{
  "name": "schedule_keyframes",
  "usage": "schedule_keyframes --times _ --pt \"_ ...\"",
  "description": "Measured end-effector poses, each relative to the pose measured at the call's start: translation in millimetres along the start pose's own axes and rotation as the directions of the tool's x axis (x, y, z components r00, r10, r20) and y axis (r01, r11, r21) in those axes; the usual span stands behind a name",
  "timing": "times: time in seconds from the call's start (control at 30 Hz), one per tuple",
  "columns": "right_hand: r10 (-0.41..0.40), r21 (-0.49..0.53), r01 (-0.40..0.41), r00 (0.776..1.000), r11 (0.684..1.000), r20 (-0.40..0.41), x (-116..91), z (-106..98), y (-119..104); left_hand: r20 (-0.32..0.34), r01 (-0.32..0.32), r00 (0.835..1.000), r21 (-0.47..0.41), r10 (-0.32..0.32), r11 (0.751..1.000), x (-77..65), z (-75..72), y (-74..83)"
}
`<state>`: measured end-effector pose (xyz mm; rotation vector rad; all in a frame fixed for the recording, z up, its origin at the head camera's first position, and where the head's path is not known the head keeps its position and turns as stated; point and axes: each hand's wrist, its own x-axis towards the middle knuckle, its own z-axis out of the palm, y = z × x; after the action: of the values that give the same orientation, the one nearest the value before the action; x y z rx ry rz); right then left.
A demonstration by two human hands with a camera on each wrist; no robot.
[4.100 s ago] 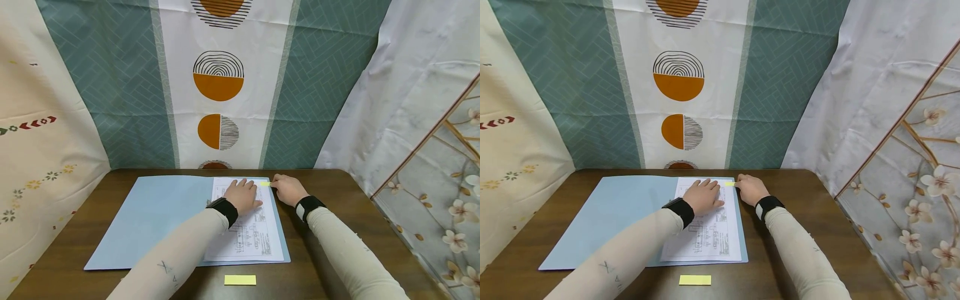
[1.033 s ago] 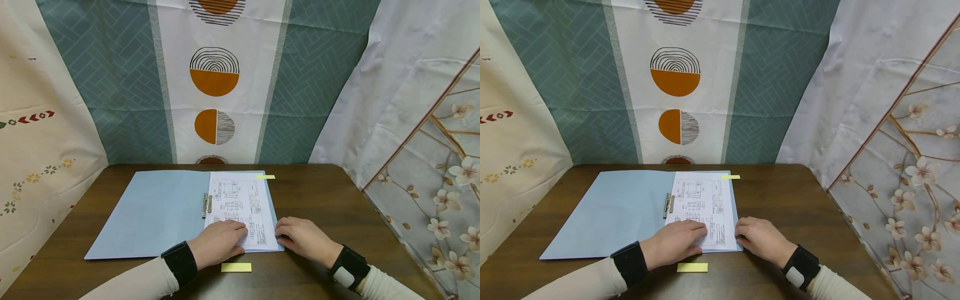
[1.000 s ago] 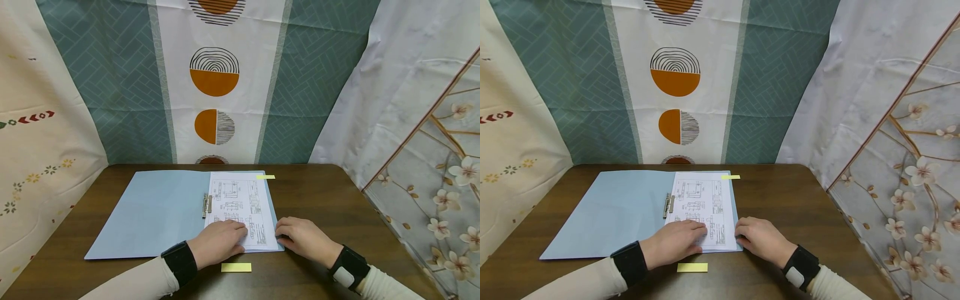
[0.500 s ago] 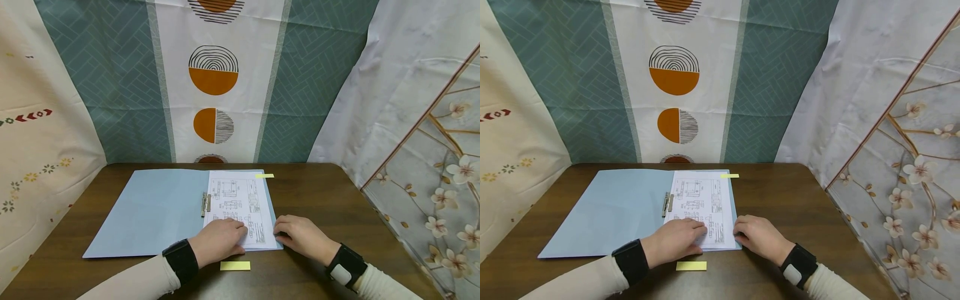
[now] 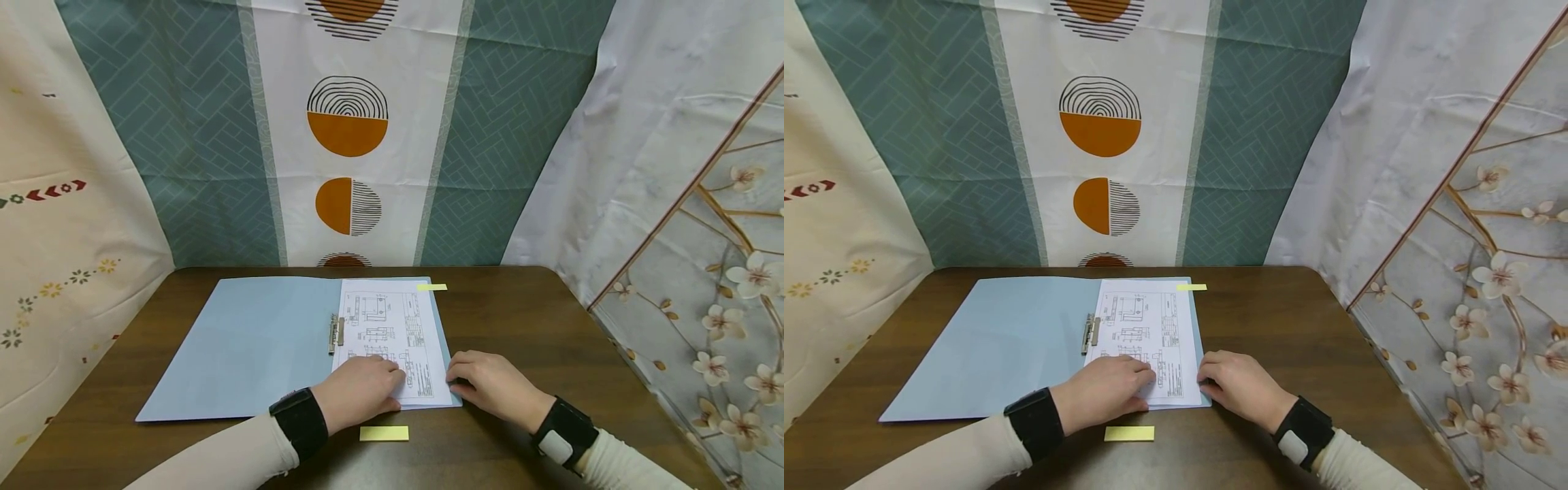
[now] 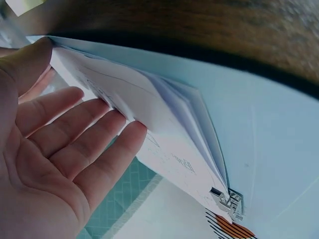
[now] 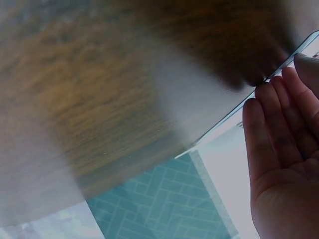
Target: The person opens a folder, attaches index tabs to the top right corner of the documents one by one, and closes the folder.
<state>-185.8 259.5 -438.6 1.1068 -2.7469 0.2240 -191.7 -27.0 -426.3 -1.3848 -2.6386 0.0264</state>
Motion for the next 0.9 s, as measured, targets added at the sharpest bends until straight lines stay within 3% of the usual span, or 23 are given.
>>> schedule_keyframes --times 0.23,0.47,0.73,0.9 --pt "-0.003 0.005 0.003 1.000 1.000 -0.014 -0.5 0.3 0.0 0.006 -0.020 1.000 -0.011 0.020 1.000 -0.8 -1.7 -3.3" --pt "-0.017 0.000 0.017 0.999 1.000 -0.034 -0.9 2.2 1.0 -0.042 -0.036 0.998 0.087 0.040 0.996 0.8 0.3 0.6" --pt "-0.027 0.002 0.027 0.998 1.000 -0.050 -2.3 3.4 1.3 -0.095 0.055 0.994 0.014 -0.053 0.998 2.4 -0.1 1.3" --pt "-0.039 -0.001 0.039 0.997 0.999 -0.063 -2.5 3.4 2.1 -0.119 0.073 0.990 -0.023 -0.075 0.997 1.2 -0.4 0.9"
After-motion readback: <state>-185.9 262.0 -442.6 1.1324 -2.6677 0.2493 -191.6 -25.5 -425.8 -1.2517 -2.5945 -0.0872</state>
